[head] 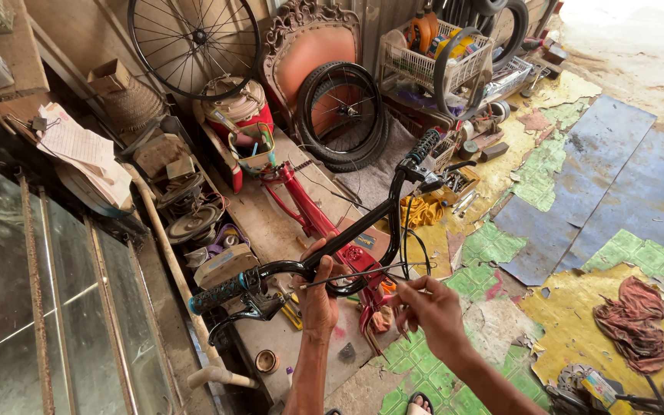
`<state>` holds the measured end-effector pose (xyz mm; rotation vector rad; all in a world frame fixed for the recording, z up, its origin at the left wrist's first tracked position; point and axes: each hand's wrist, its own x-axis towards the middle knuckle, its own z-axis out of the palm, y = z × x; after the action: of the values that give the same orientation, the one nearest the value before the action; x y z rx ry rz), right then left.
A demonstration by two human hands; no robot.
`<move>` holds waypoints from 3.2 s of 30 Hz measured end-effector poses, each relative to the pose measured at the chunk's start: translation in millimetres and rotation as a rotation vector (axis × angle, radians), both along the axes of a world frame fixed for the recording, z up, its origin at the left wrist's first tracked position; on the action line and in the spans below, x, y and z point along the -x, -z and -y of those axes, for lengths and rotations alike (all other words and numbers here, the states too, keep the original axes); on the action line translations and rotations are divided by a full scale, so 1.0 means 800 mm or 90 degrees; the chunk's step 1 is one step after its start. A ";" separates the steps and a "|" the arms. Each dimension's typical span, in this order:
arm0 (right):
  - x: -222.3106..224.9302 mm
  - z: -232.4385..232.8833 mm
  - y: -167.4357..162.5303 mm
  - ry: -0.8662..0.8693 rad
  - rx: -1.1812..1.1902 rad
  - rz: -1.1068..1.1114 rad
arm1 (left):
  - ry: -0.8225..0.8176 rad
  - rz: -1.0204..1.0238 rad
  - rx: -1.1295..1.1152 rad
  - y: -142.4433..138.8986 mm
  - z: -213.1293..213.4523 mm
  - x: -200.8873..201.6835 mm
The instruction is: The person works on a bicycle resting on a repair stand, holding the handlebar steady with one hand while threading and seating the brake cable and housing into the lever and frame fittings with the other. They repeatedly pull and position the cable along the handlebar and front frame to route it correctly.
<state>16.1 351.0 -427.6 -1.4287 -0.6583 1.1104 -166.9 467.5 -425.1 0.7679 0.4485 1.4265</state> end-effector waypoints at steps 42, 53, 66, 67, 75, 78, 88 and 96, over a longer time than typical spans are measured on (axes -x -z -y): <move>0.001 0.052 0.016 0.110 0.016 0.076 | 0.008 0.003 0.014 0.001 0.039 -0.001; -0.006 0.053 0.033 0.001 0.051 -0.267 | 0.002 -0.006 0.022 -0.002 0.035 -0.008; 0.029 0.060 -0.001 0.036 -0.258 0.640 | 0.005 -0.002 0.016 0.004 0.034 0.005; 0.027 0.059 0.000 0.036 -0.316 0.703 | 0.005 -0.004 0.019 0.005 0.033 0.005; -0.018 0.031 0.032 0.047 -0.072 -0.081 | 0.007 -0.010 0.024 0.005 0.032 -0.004; -0.025 0.035 0.035 0.035 -0.032 -0.146 | 0.007 -0.008 0.010 0.005 0.029 -0.008; -0.018 0.052 -0.005 0.101 -0.272 0.830 | 0.004 -0.009 0.001 0.003 0.026 -0.026; -0.004 0.041 0.019 0.049 -0.155 0.384 | -0.004 -0.010 -0.001 0.004 0.022 -0.016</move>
<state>19.2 317.9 -442.9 -1.5610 -1.1093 0.5033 -153.8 449.7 -428.5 0.7798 0.4630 1.4276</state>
